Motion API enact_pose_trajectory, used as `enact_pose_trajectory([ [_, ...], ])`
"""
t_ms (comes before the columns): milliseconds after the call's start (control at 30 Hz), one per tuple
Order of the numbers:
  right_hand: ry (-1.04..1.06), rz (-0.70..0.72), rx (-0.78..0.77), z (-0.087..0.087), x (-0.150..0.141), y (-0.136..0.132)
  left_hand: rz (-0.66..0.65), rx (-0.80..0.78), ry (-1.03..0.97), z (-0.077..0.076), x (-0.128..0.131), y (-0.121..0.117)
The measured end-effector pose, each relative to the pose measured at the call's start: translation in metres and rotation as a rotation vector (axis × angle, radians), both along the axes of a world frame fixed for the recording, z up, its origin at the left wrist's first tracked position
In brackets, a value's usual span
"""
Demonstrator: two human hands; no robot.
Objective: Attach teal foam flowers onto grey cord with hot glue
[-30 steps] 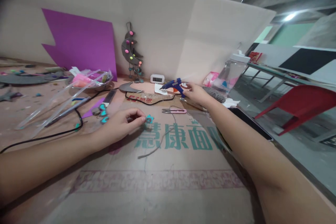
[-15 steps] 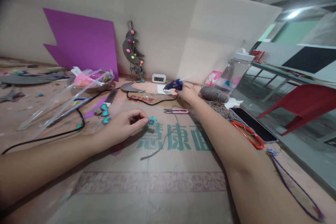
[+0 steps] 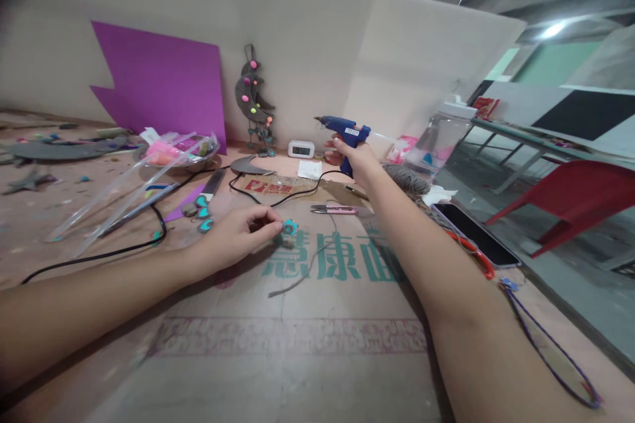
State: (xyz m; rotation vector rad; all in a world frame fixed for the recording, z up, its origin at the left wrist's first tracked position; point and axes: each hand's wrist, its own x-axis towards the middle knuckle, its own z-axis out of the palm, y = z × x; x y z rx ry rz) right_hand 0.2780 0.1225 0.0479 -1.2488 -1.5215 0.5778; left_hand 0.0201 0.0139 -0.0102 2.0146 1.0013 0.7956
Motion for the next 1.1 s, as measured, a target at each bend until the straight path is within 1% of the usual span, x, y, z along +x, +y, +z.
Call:
enact_pose_trajectory([
  [67,0.031,0.064,0.002,0.013,-0.001,-0.014,0.014,-0.004,0.000,-0.001,0.000,0.000],
  [133,-0.028,0.117,-0.002,0.026,-0.004,-0.035,0.021,0.004,-0.011,-0.001,0.000,0.000],
  [200,-0.269,0.103,-0.011,0.033,-0.007,-0.060,0.015,0.017,-0.021,-0.002,0.000,0.000],
  [233,-0.364,0.087,-0.016,0.033,-0.009,-0.073,0.015,0.023,-0.026,-0.002,0.000,0.000],
  [300,-0.452,0.096,-0.026,0.024,-0.011,-0.097,0.020,0.028,-0.031,-0.002,0.001,0.000],
  [367,-0.464,0.117,-0.021,0.008,-0.011,-0.118,0.023,0.041,-0.023,-0.001,0.001,0.000],
  [400,-0.471,0.130,-0.036,0.000,-0.010,-0.127,0.025,0.052,-0.017,-0.001,0.001,0.000],
  [500,-0.491,0.090,-0.070,-0.021,-0.006,-0.146,0.035,0.068,0.015,0.002,0.001,-0.002],
  [633,-0.460,0.033,0.003,-0.035,-0.004,-0.152,0.061,0.091,0.057,0.005,-0.001,-0.004],
  [733,-0.491,-0.020,-0.016,-0.042,-0.003,-0.150,0.085,0.146,0.080,0.005,-0.002,-0.002],
  [800,-0.523,-0.071,-0.024,-0.046,-0.002,-0.150,0.098,0.213,0.116,0.004,-0.003,0.000],
  [933,-0.559,-0.071,-0.002,-0.049,-0.002,-0.149,0.099,0.314,0.183,0.003,-0.004,0.003],
  [1033,-0.538,-0.087,0.035,-0.049,-0.003,-0.147,0.105,0.321,0.190,0.003,-0.005,0.004],
  [1100,-0.524,-0.067,0.031,-0.047,-0.005,-0.146,0.112,0.312,0.187,0.004,-0.005,0.004],
])
